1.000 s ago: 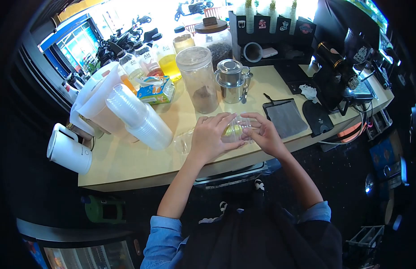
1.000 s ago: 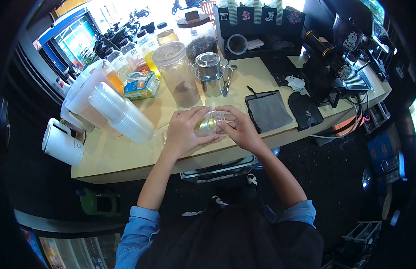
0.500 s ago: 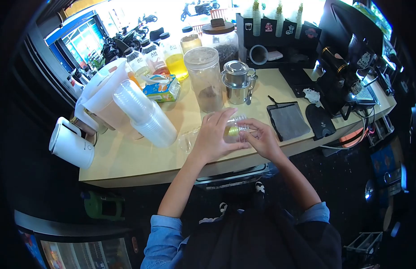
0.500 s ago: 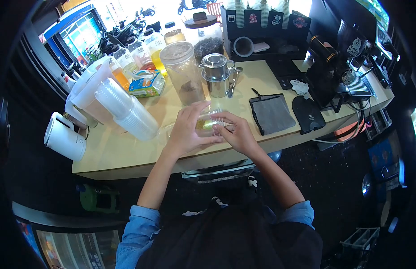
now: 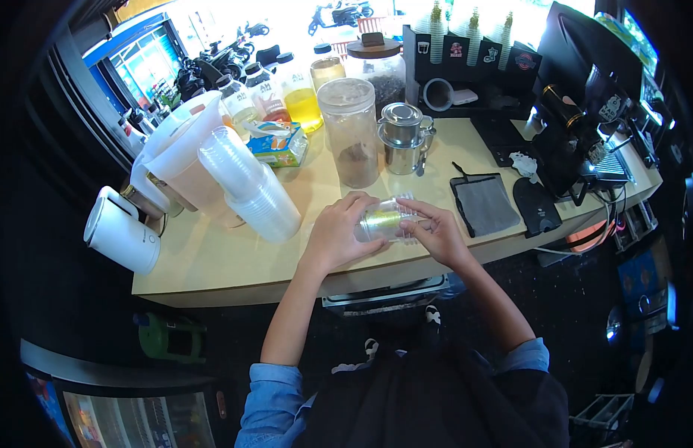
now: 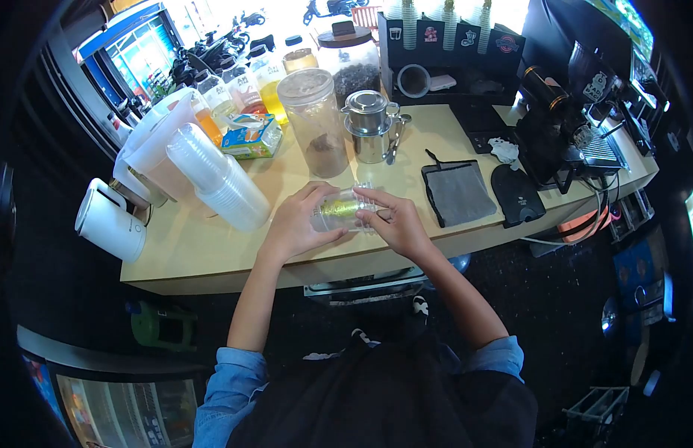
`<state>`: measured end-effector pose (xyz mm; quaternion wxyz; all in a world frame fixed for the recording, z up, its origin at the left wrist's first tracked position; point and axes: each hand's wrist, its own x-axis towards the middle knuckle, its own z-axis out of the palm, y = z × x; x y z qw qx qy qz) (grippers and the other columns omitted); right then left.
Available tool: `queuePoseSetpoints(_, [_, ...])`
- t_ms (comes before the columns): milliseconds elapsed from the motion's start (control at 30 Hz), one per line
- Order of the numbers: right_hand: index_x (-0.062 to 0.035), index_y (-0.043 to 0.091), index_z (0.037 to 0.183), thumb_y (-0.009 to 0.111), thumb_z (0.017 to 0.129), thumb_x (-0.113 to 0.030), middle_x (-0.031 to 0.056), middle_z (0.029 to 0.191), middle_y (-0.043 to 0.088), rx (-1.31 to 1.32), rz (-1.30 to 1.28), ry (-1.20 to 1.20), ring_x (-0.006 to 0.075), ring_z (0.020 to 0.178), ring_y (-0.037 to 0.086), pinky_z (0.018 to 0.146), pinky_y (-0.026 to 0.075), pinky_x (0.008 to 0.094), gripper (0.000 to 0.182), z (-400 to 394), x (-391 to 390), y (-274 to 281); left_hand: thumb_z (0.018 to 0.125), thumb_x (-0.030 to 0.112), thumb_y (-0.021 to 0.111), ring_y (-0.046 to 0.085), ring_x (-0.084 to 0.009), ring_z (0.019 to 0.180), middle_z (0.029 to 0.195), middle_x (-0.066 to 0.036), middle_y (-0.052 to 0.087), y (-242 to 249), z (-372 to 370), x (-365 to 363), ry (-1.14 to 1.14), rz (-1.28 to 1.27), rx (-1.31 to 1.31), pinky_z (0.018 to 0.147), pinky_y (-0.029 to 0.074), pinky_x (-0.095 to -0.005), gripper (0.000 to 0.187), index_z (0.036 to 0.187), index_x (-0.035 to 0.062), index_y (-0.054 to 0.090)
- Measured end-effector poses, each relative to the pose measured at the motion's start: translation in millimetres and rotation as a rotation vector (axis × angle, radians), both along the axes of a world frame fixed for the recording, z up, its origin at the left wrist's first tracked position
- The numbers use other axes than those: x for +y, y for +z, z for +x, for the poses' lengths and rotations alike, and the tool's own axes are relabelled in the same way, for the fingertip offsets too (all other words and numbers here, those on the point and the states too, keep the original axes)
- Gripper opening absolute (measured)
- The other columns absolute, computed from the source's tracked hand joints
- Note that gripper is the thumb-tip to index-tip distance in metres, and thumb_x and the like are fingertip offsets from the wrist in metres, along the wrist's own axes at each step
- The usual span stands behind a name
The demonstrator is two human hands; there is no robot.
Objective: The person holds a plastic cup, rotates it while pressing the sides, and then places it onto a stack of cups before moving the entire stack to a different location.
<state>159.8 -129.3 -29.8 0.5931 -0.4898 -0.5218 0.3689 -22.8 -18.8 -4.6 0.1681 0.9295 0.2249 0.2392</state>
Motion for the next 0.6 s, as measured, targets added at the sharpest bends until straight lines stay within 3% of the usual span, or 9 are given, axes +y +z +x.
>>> queuePoseSetpoints(167, [0.0036, 0.053, 0.126, 0.061, 0.087, 0.001, 0.0153, 0.116, 0.061, 0.003, 0.001, -0.009, 0.0165, 0.090, 0.065, 0.076, 0.055, 0.0254, 0.040, -11.1, 6.2, -1.2, 0.065, 0.039, 0.079, 0.058, -0.0315, 0.105, 0.119, -0.009, 0.056, -1.7, 3.7, -6.2, 0.012, 0.033, 0.004, 0.091, 0.046, -0.0416, 0.064, 0.117, 0.0087, 0.055])
queuePoseSetpoints(367, [0.0056, 0.056, 0.120, 0.060, 0.088, 0.001, 0.0134, 0.114, 0.060, 0.011, -0.013, -0.001, 0.0175, 0.087, 0.066, 0.074, 0.055, 0.0248, 0.032, -5.7, 8.5, -1.3, 0.057, 0.048, 0.082, 0.055, -0.0284, 0.111, 0.122, -0.011, 0.055, 14.7, -20.0, -4.4, 0.035, 0.082, -0.164, 0.097, 0.040, -0.0407, 0.086, 0.126, 0.0081, 0.050])
queuePoseSetpoints(467, [0.0060, 0.056, 0.118, 0.060, 0.088, 0.001, 0.0131, 0.112, 0.061, 0.033, 0.014, -0.003, 0.0177, 0.086, 0.067, 0.074, 0.055, 0.0245, 0.030, 0.8, 8.0, -5.8, 0.055, 0.049, 0.083, 0.056, -0.0285, 0.111, 0.122, -0.012, 0.055, 1.6, -46.1, 8.4, 0.178, 0.057, -0.007, 0.096, 0.042, -0.0411, 0.089, 0.126, 0.0064, 0.050])
queuePoseSetpoints(533, [0.0061, 0.056, 0.118, 0.059, 0.088, 0.001, 0.0131, 0.111, 0.061, 0.055, 0.030, 0.009, 0.0177, 0.085, 0.067, 0.074, 0.054, 0.0244, 0.030, -0.3, 7.3, -5.9, 0.056, 0.043, 0.085, 0.057, -0.0302, 0.109, 0.122, -0.013, 0.055, -11.5, -51.5, 15.3, 0.230, -0.335, 0.148, 0.094, 0.045, -0.0417, 0.084, 0.124, 0.0057, 0.051])
queuePoseSetpoints(567, [0.0061, 0.055, 0.118, 0.060, 0.088, 0.000, 0.0134, 0.110, 0.061, 0.075, 0.012, -0.001, 0.0176, 0.085, 0.067, 0.073, 0.055, 0.0244, 0.031, -1.0, 6.8, -3.2, 0.056, 0.043, 0.085, 0.057, -0.0302, 0.109, 0.122, -0.013, 0.055, -17.2, -51.6, 16.3, 0.231, -0.332, 0.148, 0.094, 0.045, -0.0417, 0.084, 0.124, 0.0057, 0.051])
queuePoseSetpoints(600, [0.0061, 0.055, 0.118, 0.060, 0.088, 0.000, 0.0137, 0.109, 0.062, 0.095, -0.006, -0.012, 0.0175, 0.085, 0.067, 0.073, 0.055, 0.0244, 0.031, -1.6, 6.2, -1.3, 0.058, 0.035, 0.086, 0.058, -0.0279, 0.106, 0.120, -0.013, 0.055, -19.6, -49.5, 14.4, 0.190, -0.267, 0.027, 0.091, 0.048, -0.0393, 0.080, 0.124, 0.0055, 0.051])
